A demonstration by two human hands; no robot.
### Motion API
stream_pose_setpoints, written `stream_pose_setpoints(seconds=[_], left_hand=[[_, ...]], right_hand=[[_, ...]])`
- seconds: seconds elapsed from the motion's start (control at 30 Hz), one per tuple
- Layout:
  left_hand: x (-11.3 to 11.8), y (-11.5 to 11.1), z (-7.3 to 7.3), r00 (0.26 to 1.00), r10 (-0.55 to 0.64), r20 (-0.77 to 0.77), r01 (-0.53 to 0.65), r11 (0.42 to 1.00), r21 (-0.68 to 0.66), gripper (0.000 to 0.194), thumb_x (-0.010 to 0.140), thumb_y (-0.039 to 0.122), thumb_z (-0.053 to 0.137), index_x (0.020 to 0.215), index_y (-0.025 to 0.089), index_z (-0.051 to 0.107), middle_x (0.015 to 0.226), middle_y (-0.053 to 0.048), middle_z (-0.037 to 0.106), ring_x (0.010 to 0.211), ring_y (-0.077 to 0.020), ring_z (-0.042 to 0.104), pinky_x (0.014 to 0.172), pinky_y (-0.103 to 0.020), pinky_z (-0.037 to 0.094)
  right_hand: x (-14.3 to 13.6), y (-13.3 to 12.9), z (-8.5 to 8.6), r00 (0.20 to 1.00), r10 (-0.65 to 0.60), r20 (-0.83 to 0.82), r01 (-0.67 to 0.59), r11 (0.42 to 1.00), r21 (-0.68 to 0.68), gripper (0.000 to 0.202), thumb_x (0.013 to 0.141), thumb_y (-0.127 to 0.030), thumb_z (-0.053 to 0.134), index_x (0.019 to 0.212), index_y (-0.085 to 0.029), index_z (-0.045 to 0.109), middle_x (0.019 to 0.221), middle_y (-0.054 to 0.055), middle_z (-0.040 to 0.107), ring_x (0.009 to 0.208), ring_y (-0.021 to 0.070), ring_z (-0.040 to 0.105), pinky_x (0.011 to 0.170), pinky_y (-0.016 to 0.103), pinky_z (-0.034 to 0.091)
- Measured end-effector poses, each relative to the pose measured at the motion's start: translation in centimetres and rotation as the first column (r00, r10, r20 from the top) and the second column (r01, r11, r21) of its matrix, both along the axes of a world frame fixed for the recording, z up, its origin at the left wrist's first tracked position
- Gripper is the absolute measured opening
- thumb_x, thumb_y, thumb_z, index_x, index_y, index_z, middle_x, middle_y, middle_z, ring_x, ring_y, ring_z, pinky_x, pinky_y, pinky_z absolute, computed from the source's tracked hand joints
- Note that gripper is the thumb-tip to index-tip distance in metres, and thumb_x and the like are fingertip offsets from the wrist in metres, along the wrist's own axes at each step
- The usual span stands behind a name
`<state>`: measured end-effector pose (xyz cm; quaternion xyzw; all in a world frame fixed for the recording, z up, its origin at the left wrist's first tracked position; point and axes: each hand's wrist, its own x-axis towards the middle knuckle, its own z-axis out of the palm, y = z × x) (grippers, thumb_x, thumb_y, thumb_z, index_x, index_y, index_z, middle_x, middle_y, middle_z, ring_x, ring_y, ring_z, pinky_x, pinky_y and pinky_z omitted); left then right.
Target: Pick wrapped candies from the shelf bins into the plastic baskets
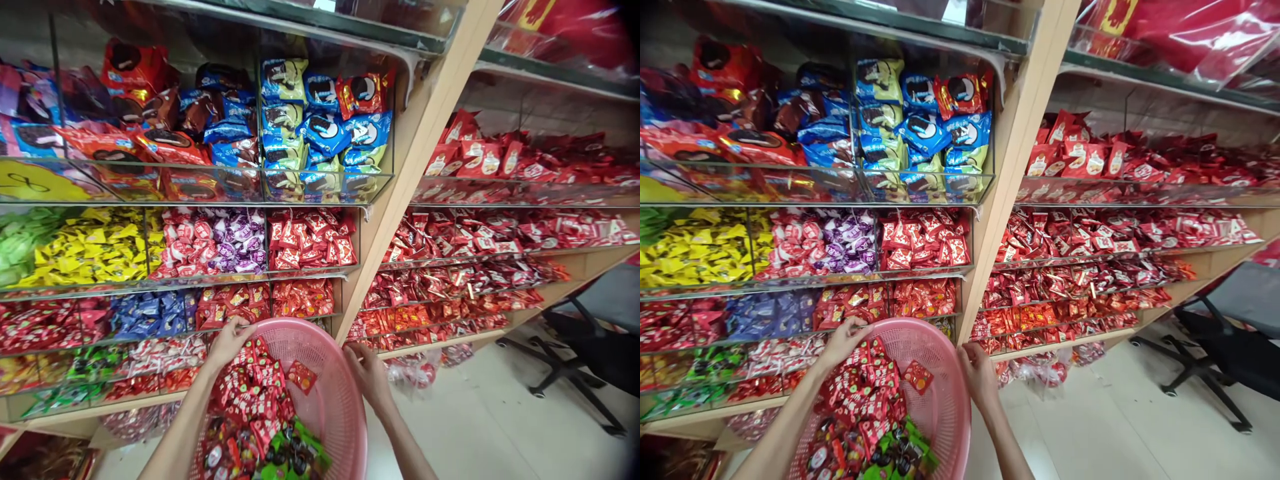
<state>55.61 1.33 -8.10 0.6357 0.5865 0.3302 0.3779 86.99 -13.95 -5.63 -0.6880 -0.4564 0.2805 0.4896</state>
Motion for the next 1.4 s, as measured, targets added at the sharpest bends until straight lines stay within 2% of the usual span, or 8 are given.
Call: stream_pose_setpoints(seconds=[0.17,0.3,0.47,0.6,0.77,1.1,1.3,1.4], left_hand=[[0.3,0.4,0.3,0.993,-0.078,0.087,0.075,0.997,0.035,0.047,0.061,0.062,0.065,0.074,0.019,0.054,0.074,-0.001,0.062,0.068,-0.0167,0.058,0.065,-0.026,0.043],[0.2,0.3,0.6,0.988,-0.094,0.124,0.091,0.995,0.03,0.048,0.059,0.063,0.066,0.071,0.018,0.054,0.072,-0.001,0.062,0.068,-0.0167,0.058,0.065,-0.026,0.044],[-0.1,0.4,0.4,0.985,-0.103,0.137,0.1,0.995,0.024,0.045,0.061,0.06,0.067,0.073,0.018,0.057,0.073,-0.001,0.064,0.067,-0.0166,0.059,0.064,-0.027,0.045],[0.0,0.3,0.6,0.983,-0.093,0.156,0.09,0.996,0.026,0.044,0.061,0.059,0.068,0.072,0.017,0.057,0.071,-0.001,0.063,0.065,-0.0161,0.058,0.063,-0.026,0.044],[0.3,0.2,1.2,0.977,-0.089,0.193,0.086,0.996,0.025,0.042,0.058,0.056,0.07,0.068,0.017,0.058,0.068,-0.001,0.063,0.063,-0.0155,0.057,0.063,-0.027,0.043],[0.4,0.2,1.1,0.977,-0.086,0.195,0.079,0.996,0.043,0.044,0.057,0.059,0.07,0.065,0.017,0.059,0.065,-0.001,0.063,0.062,-0.0149,0.056,0.061,-0.026,0.043],[0.2,0.4,0.6,0.973,-0.075,0.219,0.067,0.997,0.044,0.042,0.056,0.055,0.073,0.067,0.016,0.06,0.067,-0.001,0.063,0.063,-0.0146,0.056,0.061,-0.025,0.043],[0.1,0.5,0.4,0.97,-0.08,0.229,0.069,0.996,0.052,0.041,0.057,0.055,0.073,0.066,0.016,0.06,0.066,-0.001,0.063,0.062,-0.0143,0.056,0.06,-0.025,0.043]], right_hand=[[0.6,5.2,2.1,0.961,0.007,0.278,-0.011,1.0,0.011,0.029,0.084,-0.038,0.05,0.098,-0.017,0.063,0.085,0.007,0.068,0.073,0.0191,0.062,0.068,0.028,0.044],[-0.9,9.4,2.9,0.849,0.109,0.517,-0.082,0.994,-0.074,0.025,0.084,-0.022,0.05,0.106,-0.015,0.059,0.103,0.01,0.063,0.093,0.0192,0.061,0.079,0.026,0.043],[-2.4,12.1,3.0,0.687,0.236,0.687,-0.031,0.955,-0.296,0.037,0.083,-0.031,0.058,0.116,-0.013,0.051,0.119,0.016,0.054,0.092,0.0235,0.063,0.073,0.028,0.045],[-2.6,12.8,3.0,0.644,0.257,0.721,0.02,0.936,-0.352,0.042,0.084,-0.033,0.058,0.12,-0.015,0.046,0.124,0.018,0.051,0.095,0.0239,0.063,0.072,0.028,0.044],[-2.6,13.1,2.8,0.63,0.242,0.738,0.032,0.941,-0.336,0.041,0.086,-0.03,0.053,0.122,-0.014,0.043,0.123,0.018,0.051,0.094,0.025,0.063,0.071,0.03,0.045],[-2.2,12.4,3.7,0.652,0.225,0.724,-0.011,0.958,-0.287,0.029,0.087,-0.023,0.045,0.115,-0.017,0.045,0.113,0.013,0.058,0.094,0.0234,0.062,0.072,0.03,0.043],[-2.1,12.7,2.6,0.637,0.289,0.714,-0.006,0.929,-0.37,0.041,0.084,-0.038,0.055,0.117,-0.017,0.044,0.115,0.015,0.056,0.094,0.025,0.063,0.073,0.031,0.044],[-2.0,12.8,2.0,0.63,0.288,0.721,-0.009,0.931,-0.364,0.038,0.084,-0.036,0.056,0.116,-0.017,0.045,0.115,0.014,0.056,0.094,0.024,0.063,0.072,0.03,0.044]])
